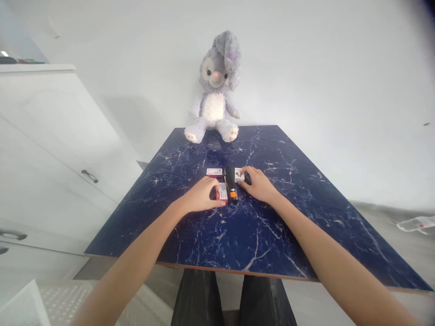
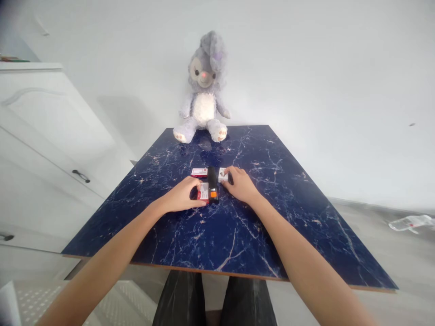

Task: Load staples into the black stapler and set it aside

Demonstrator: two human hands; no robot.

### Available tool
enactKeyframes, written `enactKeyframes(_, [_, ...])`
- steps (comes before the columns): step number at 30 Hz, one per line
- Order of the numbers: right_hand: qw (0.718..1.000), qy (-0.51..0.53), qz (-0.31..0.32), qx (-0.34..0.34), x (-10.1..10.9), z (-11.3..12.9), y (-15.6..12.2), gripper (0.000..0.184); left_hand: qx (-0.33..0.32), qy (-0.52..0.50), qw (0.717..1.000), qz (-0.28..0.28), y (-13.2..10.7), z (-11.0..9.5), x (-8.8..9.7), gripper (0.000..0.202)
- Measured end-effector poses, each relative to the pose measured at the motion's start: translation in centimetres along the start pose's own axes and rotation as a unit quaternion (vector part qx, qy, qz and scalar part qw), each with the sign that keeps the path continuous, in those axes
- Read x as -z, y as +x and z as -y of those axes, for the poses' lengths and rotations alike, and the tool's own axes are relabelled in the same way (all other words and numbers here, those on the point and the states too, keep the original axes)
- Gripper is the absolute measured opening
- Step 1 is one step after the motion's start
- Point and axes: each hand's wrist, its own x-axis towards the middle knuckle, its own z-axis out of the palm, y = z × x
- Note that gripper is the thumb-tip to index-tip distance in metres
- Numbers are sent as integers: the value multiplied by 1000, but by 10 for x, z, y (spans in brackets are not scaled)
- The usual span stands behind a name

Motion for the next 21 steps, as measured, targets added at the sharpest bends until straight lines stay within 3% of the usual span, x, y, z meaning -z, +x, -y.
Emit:
enactKeyframes(4, [1000, -7, 7, -12, 0, 2, -1, 24, 3, 47, 993, -105, 8, 27, 0, 30])
enactKeyframes(8, [1000, -20, 10, -20, 1, 3, -1, 24, 44, 139, 985, -89, 13, 52, 1, 39])
enactKeyframes(13, [1000, -15, 12, -24, 1, 4, -2, 24, 33, 196, 970, -139, 12, 51, 6, 33])
enactKeyframes(17, [999, -8, 14, -28, 1, 4, -3, 25, 19, 174, 980, -92, 10, 47, 10, 33])
enactKeyframes(21, [999, -3, 17, -27, 1, 3, -3, 25, 0, 163, 981, -107, 8, 46, 8, 37])
